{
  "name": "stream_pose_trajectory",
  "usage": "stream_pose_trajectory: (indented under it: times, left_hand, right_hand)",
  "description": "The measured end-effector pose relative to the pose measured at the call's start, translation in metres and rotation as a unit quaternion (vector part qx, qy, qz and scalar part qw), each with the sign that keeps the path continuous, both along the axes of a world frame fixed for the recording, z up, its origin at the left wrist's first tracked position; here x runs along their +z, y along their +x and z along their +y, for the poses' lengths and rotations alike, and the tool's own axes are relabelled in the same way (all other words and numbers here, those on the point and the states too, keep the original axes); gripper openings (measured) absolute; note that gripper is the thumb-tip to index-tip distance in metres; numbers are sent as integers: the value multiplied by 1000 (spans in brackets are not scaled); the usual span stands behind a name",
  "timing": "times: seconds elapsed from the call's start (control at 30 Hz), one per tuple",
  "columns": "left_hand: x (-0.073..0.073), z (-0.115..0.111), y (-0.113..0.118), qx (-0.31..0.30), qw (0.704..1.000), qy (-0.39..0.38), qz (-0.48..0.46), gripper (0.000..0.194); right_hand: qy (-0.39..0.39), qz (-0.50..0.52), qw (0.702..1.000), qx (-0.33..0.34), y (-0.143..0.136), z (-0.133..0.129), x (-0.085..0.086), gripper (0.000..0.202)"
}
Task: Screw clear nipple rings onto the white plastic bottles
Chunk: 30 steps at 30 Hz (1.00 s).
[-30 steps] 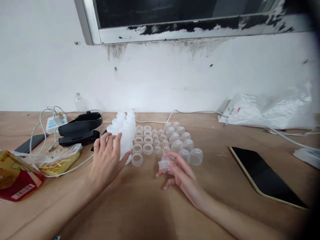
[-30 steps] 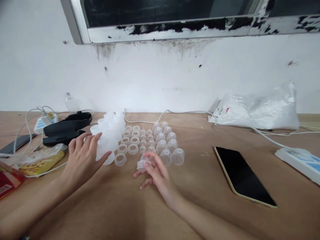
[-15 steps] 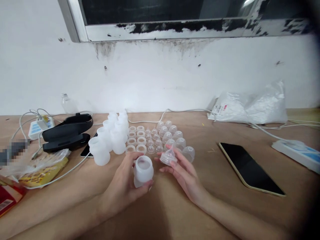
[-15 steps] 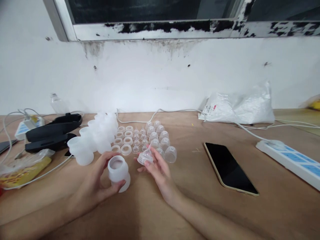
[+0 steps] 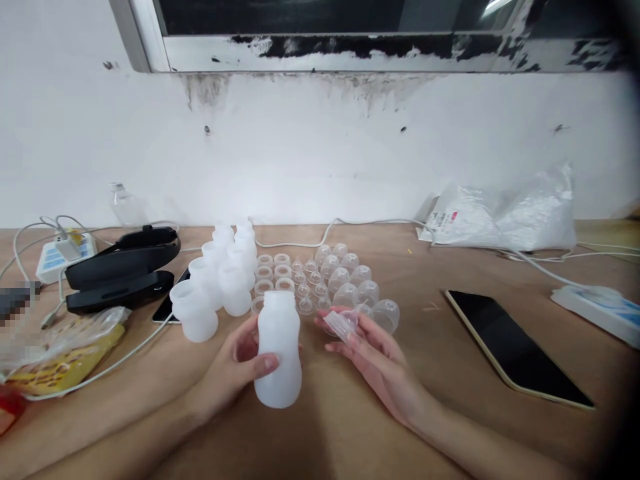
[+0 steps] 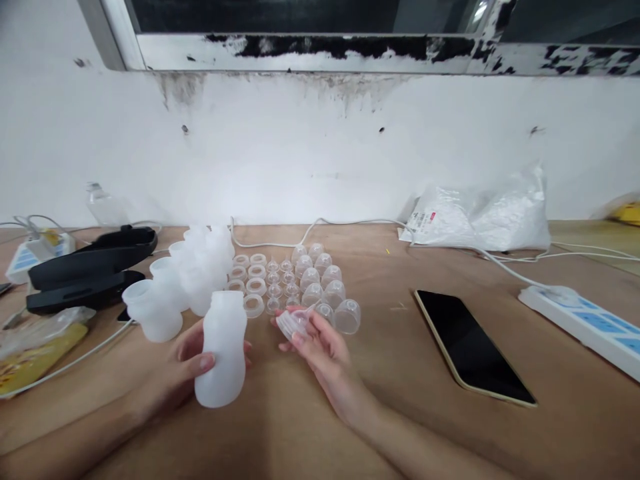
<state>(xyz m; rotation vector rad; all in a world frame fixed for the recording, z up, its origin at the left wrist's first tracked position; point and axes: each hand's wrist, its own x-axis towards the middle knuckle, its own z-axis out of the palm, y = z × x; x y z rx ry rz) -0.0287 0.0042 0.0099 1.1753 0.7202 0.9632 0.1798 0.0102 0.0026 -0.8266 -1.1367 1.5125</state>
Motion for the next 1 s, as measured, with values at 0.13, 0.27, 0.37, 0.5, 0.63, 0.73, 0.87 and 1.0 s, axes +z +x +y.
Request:
stream_pose_trajectory:
  times: [0.13,0.27,0.37,0.5,0.63,0.73,0.87,1.0]
  left_hand:
    - [-3,1,2,-7,1000,-12,14,54]
    - [-1,0,-2,20,996,30,77,56]
    - [4,-1,-7,40,976,104,189,47]
    - [10,-2,-8,13,950,132,283,42]
    - [8,-1,-6,-6,950,126,287,37]
    - [6,-1,-5,6,948,156,279,32]
    - [12,0,-5,10,967,85,238,32]
    - [25,3,-7,-99,970,-111,192,34]
  right_hand:
    - [-3,15,1000,8,-1,0,0,27]
    - [-2,25,1000,7,0,1,-3,26]
    - [1,21,1000,-10,1,2,-3,30]
    - [7,-14,1000,-19,1,3,0,38]
    - [32,-32,999,25,1,1,0,37]
    - [57,-59,995,51,2,0,-2,40]
    - [93,-86,990,70,5,2,-1,41]
    - [115,-108,983,91,8,2,4,41]
